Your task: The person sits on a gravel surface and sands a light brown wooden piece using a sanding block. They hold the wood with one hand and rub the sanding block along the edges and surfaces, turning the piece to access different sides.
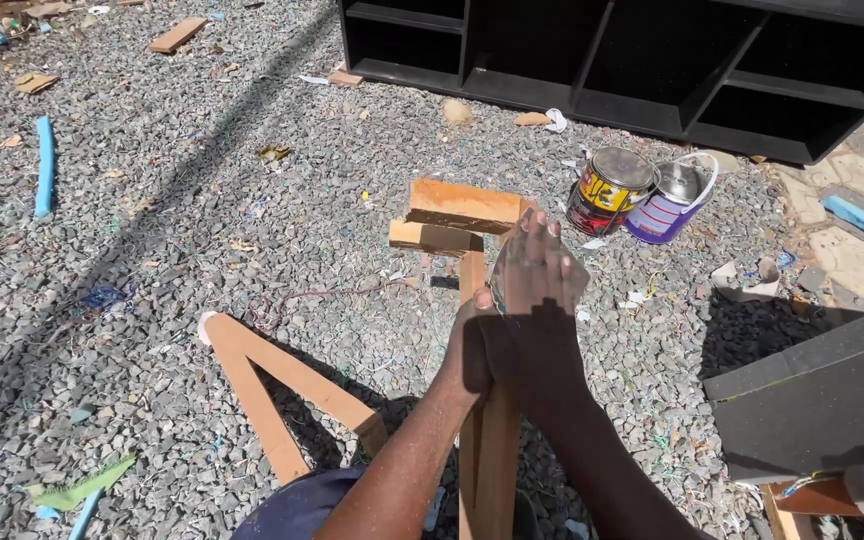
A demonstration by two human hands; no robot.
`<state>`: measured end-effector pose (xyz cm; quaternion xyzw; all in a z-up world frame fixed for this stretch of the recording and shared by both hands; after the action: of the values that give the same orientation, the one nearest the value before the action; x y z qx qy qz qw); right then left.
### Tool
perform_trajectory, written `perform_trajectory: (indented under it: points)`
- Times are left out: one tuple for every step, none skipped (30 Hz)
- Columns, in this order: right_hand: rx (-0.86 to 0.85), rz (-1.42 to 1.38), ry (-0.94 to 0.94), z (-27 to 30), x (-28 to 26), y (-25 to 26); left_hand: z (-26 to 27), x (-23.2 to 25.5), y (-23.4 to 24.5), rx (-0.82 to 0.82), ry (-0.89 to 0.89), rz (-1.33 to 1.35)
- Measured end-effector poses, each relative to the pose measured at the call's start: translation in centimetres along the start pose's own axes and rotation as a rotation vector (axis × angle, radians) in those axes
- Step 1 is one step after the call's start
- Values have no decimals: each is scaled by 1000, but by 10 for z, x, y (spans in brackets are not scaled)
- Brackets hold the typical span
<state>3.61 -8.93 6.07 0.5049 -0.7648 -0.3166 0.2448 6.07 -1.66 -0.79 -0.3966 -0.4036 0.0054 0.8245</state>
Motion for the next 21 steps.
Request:
perform_trajectory:
  points:
    - [13,2,-1,16,-14,37,1,9,-4,-9,-9,-4]
    - [-182,-228,76,38,-29,66,3,21,-8,18,-80,-118]
    - [-377,-462,153,65,-41,99,3,34,-10,48,-154,-232]
    - [-364,-463,156,42,-36,84,-45,17,4,43,-166,-237]
    - [-303,-417,145,38,-30,79,-70,-18,18,-118,-299,-118]
    - [-241,-371,134,34,-23,74,-88,-55,34,-279,-432,4]
    - [-253,-360,133,23,-17,73,-67,-49,19,-280,-422,16]
    - [-197,-323,94,9,-9,76,-49,-45,7,-194,-315,38]
    - [-128,-309,64,-4,-12,75,-28,-32,9,-95,-228,45]
    - [-126,-323,73,20,-21,93,-10,-8,-1,-84,-240,43]
    - [-240,-407,102,43,-27,105,2,6,-11,44,-97,62]
    - [-355,-490,130,66,-33,117,15,20,-21,170,48,82]
    - [-353,-490,138,60,-29,109,7,18,-19,170,42,86]
    - [-310,-505,104,53,-23,101,-1,19,-24,28,-17,114]
    - [-284,-510,45,54,-13,100,-3,8,-32,-115,-43,140]
    - [-301,-500,28,40,-1,90,33,21,-52,-114,-19,143]
    - [-347,-446,-69,13,16,72,59,45,-67,44,34,-158]
    - [-392,-392,-167,-13,33,55,88,71,-79,206,81,-459]
    - [-395,-393,-163,-14,36,54,73,56,-67,209,82,-455]
    - [-335,-391,-61,-18,36,57,57,41,-57,150,50,-299]
    - [-270,-390,42,-27,34,58,38,33,-48,91,15,-146]
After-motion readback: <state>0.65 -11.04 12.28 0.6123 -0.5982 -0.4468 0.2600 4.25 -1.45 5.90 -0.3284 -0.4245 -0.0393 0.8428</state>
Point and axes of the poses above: each hand's wrist, its own z-axis away from the middle knuckle, its own y-axis out of the back of the hand, x = y × z, the point moved 5 cm from there along -z, towards the middle knuckle, and after that the axes turned 6 degrees about z, right-handed, at the moved point
